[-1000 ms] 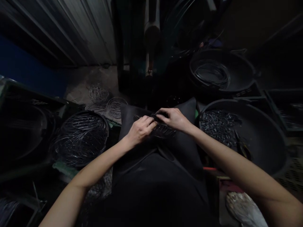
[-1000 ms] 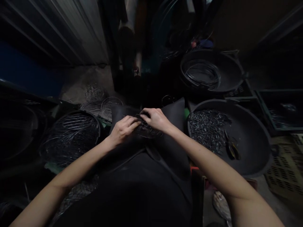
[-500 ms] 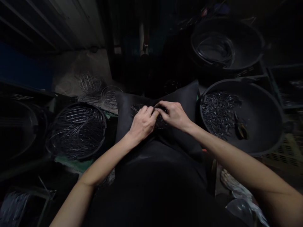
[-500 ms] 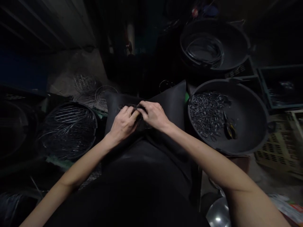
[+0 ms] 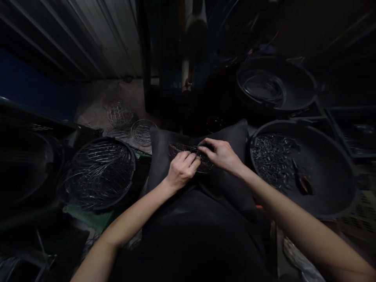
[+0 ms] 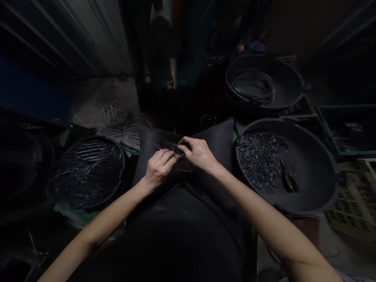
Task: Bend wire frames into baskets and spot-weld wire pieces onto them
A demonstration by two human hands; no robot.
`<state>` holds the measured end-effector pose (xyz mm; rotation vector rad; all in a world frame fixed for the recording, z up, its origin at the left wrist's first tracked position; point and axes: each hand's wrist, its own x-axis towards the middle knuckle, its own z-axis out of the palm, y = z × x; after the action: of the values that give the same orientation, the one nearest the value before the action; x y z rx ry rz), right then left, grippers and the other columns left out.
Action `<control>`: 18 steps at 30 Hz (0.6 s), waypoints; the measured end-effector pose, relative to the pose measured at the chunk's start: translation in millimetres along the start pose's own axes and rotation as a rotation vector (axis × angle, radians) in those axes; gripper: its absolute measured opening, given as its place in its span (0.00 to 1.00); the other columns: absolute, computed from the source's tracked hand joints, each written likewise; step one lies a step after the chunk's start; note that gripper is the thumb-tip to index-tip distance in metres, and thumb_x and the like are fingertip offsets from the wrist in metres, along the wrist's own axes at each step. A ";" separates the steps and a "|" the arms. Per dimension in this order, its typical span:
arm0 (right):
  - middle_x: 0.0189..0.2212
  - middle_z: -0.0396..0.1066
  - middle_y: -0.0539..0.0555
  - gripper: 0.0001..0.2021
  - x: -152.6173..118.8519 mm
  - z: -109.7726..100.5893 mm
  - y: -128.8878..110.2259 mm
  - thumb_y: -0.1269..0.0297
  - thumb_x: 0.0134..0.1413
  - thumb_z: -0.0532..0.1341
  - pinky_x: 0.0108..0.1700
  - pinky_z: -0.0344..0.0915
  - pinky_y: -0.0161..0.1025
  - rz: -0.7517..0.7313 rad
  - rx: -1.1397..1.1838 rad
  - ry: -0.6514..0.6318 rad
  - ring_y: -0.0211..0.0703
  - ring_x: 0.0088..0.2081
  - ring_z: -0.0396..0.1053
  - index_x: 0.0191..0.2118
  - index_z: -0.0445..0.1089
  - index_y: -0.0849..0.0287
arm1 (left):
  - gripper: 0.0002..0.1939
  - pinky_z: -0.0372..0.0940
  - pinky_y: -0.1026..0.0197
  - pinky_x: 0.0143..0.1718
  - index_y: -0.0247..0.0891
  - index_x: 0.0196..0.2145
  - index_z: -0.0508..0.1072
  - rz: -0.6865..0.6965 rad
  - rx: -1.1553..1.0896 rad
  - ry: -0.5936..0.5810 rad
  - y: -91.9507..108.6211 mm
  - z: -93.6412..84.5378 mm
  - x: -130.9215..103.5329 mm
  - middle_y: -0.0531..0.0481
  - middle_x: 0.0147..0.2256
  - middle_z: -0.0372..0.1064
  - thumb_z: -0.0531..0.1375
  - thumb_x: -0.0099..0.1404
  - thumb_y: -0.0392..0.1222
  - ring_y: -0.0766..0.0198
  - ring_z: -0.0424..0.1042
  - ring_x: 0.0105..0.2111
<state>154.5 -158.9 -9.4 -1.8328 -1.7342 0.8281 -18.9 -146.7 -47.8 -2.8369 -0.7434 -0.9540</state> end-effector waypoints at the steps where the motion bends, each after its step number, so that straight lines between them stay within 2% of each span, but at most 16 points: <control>1: 0.32 0.76 0.50 0.05 0.4 0.2 -0.4 0.68 0.55 0.59 0.38 0.65 0.34 0.006 -0.003 0.002 0.40 0.34 0.73 0.34 0.73 0.57 | 0.10 0.64 0.61 0.36 0.34 0.36 0.71 0.005 0.005 0.001 0.5 0.2 0.7 0.45 0.35 0.72 0.50 0.67 0.31 0.62 0.69 0.36; 6: 0.33 0.76 0.51 0.05 0.7 -0.9 -1.2 0.69 0.56 0.59 0.40 0.65 0.35 0.007 -0.031 -0.023 0.40 0.35 0.73 0.35 0.73 0.57 | 0.09 0.64 0.60 0.37 0.31 0.36 0.71 0.001 0.051 -0.022 7.9 0.3 4.0 0.43 0.34 0.71 0.51 0.66 0.30 0.60 0.69 0.37; 10: 0.32 0.76 0.50 0.06 -3.8 3.6 1.8 0.69 0.56 0.58 0.40 0.65 0.35 -0.015 -0.028 -0.045 0.40 0.34 0.73 0.35 0.72 0.57 | 0.12 0.64 0.59 0.38 0.32 0.38 0.70 -0.032 0.080 -0.173 17.0 0.6 6.7 0.42 0.35 0.69 0.48 0.67 0.30 0.60 0.67 0.36; 18: 0.34 0.75 0.55 0.08 -7.9 16.8 7.2 0.68 0.58 0.55 0.40 0.64 0.36 -0.038 -0.116 0.126 0.43 0.36 0.72 0.37 0.71 0.59 | 0.13 0.63 0.58 0.35 0.30 0.42 0.70 -0.092 0.123 -0.367 21.1 1.3 24.2 0.42 0.35 0.68 0.47 0.67 0.32 0.57 0.66 0.35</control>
<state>147.5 -168.4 -25.5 -1.8776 -1.7632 0.5952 8.3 -154.8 -32.7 -2.9203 -0.9345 -0.3775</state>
